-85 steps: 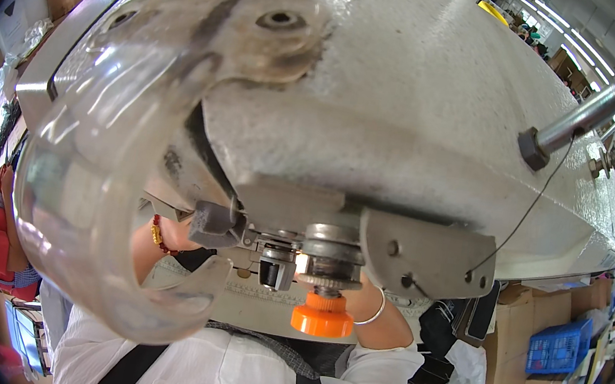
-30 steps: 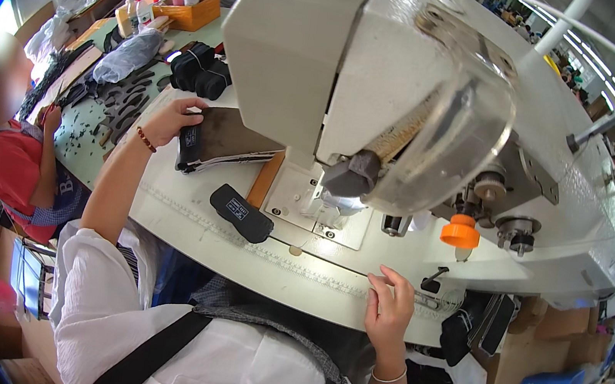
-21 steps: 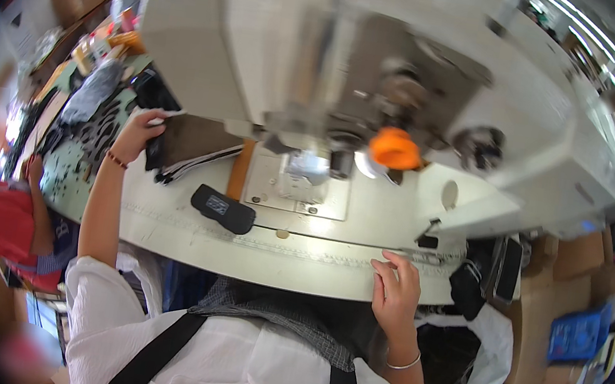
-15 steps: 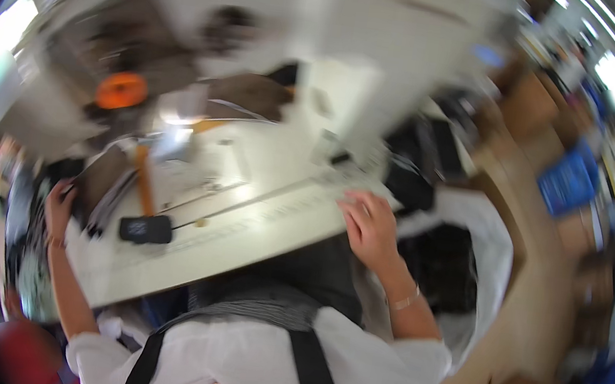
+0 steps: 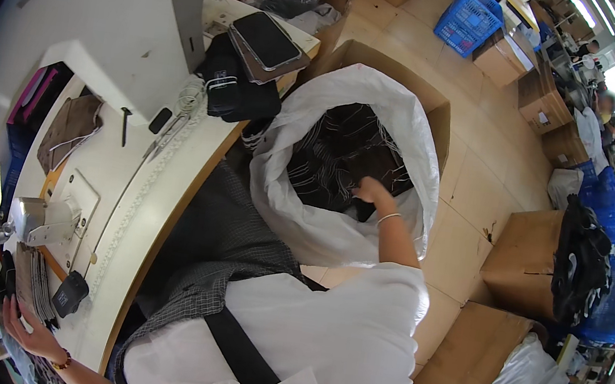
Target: Use a specialized industrial sewing machine to stitch together components of a shoe upper.
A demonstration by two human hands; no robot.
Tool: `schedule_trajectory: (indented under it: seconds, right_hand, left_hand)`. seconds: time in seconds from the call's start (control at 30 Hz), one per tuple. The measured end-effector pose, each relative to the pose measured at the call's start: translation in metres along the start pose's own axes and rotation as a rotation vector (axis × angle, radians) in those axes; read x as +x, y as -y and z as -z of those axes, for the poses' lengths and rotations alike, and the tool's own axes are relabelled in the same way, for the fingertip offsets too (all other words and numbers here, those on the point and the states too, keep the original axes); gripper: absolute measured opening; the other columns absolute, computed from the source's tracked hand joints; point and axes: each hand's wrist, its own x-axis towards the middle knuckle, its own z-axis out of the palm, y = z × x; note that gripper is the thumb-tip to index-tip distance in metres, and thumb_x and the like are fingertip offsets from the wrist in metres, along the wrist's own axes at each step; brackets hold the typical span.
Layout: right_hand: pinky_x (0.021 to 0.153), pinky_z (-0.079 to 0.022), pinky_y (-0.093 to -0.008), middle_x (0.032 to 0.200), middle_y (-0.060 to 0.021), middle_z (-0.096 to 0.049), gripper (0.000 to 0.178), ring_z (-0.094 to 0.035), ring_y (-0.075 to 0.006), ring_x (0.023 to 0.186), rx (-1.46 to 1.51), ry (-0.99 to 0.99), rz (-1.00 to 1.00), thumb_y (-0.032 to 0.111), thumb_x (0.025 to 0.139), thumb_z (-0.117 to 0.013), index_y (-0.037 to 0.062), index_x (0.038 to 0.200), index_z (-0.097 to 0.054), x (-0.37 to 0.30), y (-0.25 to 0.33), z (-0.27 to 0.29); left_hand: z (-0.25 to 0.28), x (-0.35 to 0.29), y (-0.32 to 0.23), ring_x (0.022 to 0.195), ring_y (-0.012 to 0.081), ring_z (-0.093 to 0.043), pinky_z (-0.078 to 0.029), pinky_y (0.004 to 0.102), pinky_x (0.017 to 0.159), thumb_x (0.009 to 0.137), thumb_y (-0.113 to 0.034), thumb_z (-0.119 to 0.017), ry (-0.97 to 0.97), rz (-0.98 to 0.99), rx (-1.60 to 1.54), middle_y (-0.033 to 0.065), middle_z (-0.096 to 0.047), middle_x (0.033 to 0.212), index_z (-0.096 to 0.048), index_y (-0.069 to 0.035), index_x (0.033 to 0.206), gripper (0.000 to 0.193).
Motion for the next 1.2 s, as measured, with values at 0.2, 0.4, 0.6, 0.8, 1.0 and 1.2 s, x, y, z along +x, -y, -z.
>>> schedule_trajectory:
  seconds: [0.2, 0.4, 0.6, 0.8, 1.0, 1.2]
  right_hand:
    - [0.1, -0.054, -0.0479, 0.12, -0.027, -0.072, 0.045, -0.069, -0.0419, 0.116, 0.137, -0.149, -0.139, 0.031, 0.09, -0.075, 0.0016, 0.123, -0.072, 0.039, -0.039, -0.084]
    - [0.092, -0.057, -0.0447, 0.116, -0.0201, -0.076, 0.048, -0.074, -0.0346, 0.103, 0.327, -0.36, -0.097, 0.028, 0.092, -0.076, 0.0004, 0.13, -0.068, 0.074, -0.082, -0.045]
    - [0.094, -0.052, -0.0392, 0.132, -0.0113, -0.068, 0.072, -0.069, -0.0227, 0.111, 1.044, -0.423, -0.162, 0.068, 0.101, -0.054, 0.0088, 0.142, -0.06, 0.093, -0.134, 0.091]
    - [0.101, -0.054, -0.0474, 0.141, -0.0159, -0.064, 0.064, -0.067, -0.0329, 0.123, 1.373, -0.566, 0.013, 0.042, 0.101, -0.068, 0.0004, 0.147, -0.052, 0.109, -0.109, 0.175]
    - [0.086, -0.062, -0.0463, 0.11, -0.0173, -0.079, 0.027, -0.077, -0.0329, 0.106, -0.354, -0.254, -0.309, 0.016, 0.094, -0.059, 0.0085, 0.108, -0.081, 0.088, -0.022, 0.109]
    - [0.091, -0.058, -0.0471, 0.116, -0.0306, -0.073, 0.074, -0.071, -0.0402, 0.114, -0.073, 0.338, 0.291, 0.061, 0.1, -0.058, -0.0109, 0.11, -0.073, 0.136, 0.062, -0.039]
  left_hand:
    - [-0.029, -0.029, -0.137, 0.121, 0.0399, -0.064, -0.052, 0.0562, 0.105, 0.092, 0.009, -0.067, 0.219, -0.3, -0.4, 0.0159, -0.066, 0.123, -0.073, 0.0, 0.108, 0.02]
    - [-0.065, -0.046, -0.222, 0.111, 0.0373, -0.068, -0.054, 0.0563, 0.102, 0.086, 0.007, -0.073, 0.384, -0.372, -0.608, 0.0147, -0.071, 0.109, -0.076, -0.003, 0.096, 0.014]
    - [-0.084, -0.026, -0.261, 0.105, 0.0363, -0.069, -0.057, 0.0552, 0.097, 0.083, 0.007, -0.074, 0.449, -0.356, -0.705, 0.0147, -0.071, 0.106, -0.075, -0.002, 0.098, 0.017]
    - [-0.105, -0.024, -0.299, 0.104, 0.0363, -0.069, -0.058, 0.0534, 0.096, 0.082, 0.005, -0.075, 0.514, -0.407, -0.789, 0.0153, -0.071, 0.108, -0.074, -0.002, 0.099, 0.019]
    - [-0.106, -0.025, -0.308, 0.102, 0.0359, -0.07, -0.058, 0.053, 0.095, 0.082, 0.005, -0.074, 0.513, -0.387, -0.764, 0.0164, -0.072, 0.103, -0.074, 0.0, 0.095, 0.014]
    - [-0.112, -0.027, -0.31, 0.098, 0.0357, -0.071, -0.06, 0.0522, 0.092, 0.082, 0.007, -0.072, 0.485, -0.379, -0.774, 0.0164, -0.072, 0.099, -0.074, 0.001, 0.091, 0.011]
